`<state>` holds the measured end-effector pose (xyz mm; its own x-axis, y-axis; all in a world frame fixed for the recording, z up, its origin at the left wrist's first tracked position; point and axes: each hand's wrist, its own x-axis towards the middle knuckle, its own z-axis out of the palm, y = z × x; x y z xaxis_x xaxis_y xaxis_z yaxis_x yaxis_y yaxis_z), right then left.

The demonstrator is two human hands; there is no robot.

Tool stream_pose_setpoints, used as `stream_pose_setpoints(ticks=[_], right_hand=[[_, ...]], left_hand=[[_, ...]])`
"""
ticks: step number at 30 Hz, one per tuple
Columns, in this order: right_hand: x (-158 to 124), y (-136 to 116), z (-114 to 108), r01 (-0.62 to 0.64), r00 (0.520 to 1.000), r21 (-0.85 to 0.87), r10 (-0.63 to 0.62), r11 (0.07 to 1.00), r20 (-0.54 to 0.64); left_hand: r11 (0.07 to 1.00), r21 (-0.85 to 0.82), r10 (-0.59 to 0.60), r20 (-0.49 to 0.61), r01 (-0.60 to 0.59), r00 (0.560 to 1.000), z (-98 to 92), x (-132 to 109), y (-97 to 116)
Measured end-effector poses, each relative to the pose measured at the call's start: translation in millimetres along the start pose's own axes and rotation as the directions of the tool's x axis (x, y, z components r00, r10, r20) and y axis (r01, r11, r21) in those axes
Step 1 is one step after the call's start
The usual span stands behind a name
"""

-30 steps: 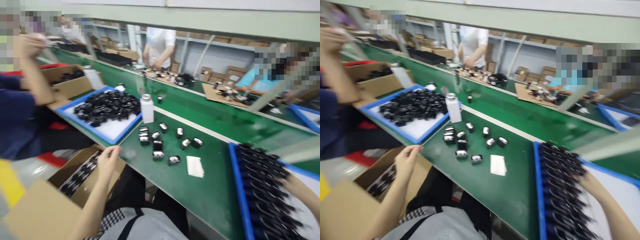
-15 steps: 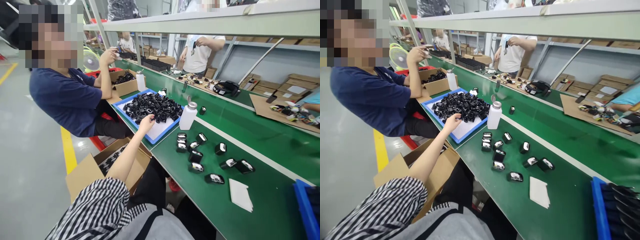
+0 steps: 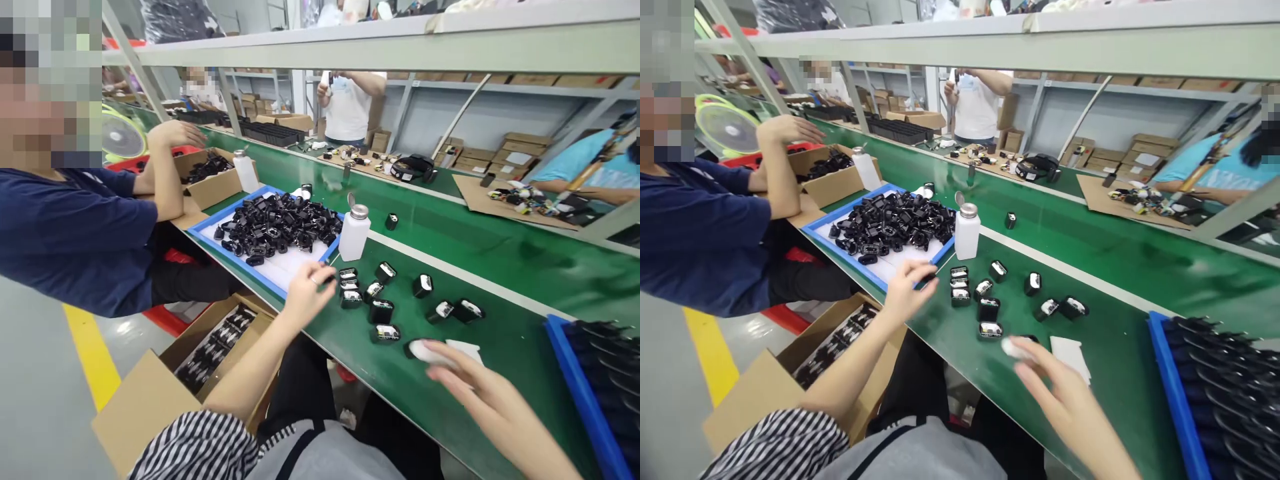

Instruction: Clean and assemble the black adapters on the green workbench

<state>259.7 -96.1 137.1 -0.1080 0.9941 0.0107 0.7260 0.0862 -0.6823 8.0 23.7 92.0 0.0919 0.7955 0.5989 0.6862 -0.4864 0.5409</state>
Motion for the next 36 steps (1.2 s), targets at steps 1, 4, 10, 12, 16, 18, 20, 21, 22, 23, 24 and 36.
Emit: stream_pose_setpoints(ticks=[1,4,10,12,16,18,20,21,22,23,24,36], right_hand=[[18,-4,6,0.001,0.999,0.04,-0.002,0.999,0.033],[91,-5,9,-0.055,0.996,0.029,0.057,0.998,-0.07],[245,32,-13,-0.393,0.914,-0.287,0.337,0.874,-0.224],[279,44,-12,-0.441,0.894,-0.309,0.382,0.843,-0.234],[314,65,-5,-0.39,0.92,-0.364,0.335,0.846,-0.205],[322,73,-6,-0.341,0.94,-0.404,0.296,0.849,-0.171],[325,76,-10,-0.311,0.95,-0.438,0.273,0.843,-0.149],[324,76,-13,-0.303,0.953,-0.451,0.265,0.84,-0.146],[321,73,-17,-0.297,0.955,-0.46,0.257,0.837,-0.148],[315,68,-22,-0.292,0.956,-0.466,0.249,0.835,-0.153],[307,61,-27,-0.278,0.96,-0.47,0.233,0.838,-0.153],[125,20,17,0.137,0.928,-0.62,0.119,0.772,0.354]], left_hand=[[0.993,-0.091,0.073,0.029,-0.07,0.997,3.9,-10,12],[0.947,-0.318,0.077,0.061,-0.054,0.995,17.0,-32,34],[0.681,-0.623,-0.429,0.086,0.385,0.899,24.7,-59,20],[0.538,-0.717,-0.56,0.09,0.443,0.824,21.7,-68,14],[0.069,-0.823,-0.717,0.352,0.564,0.601,15.5,-85,17],[-0.1,-0.797,-0.688,0.488,0.596,0.537,13.4,-88,22],[-0.159,-0.79,-0.644,0.538,0.593,0.544,10.9,-85,24],[-0.157,-0.799,-0.63,0.534,0.58,0.564,9.4,-81,23],[-0.142,-0.813,-0.626,0.516,0.565,0.585,7.8,-75,20],[-0.115,-0.828,-0.63,0.488,0.549,0.604,6.5,-67,15],[-0.076,-0.841,-0.637,0.454,0.535,0.623,5.8,-58,10],[0.504,-0.794,-0.395,0.14,0.342,0.908,71.4,20,-20]])
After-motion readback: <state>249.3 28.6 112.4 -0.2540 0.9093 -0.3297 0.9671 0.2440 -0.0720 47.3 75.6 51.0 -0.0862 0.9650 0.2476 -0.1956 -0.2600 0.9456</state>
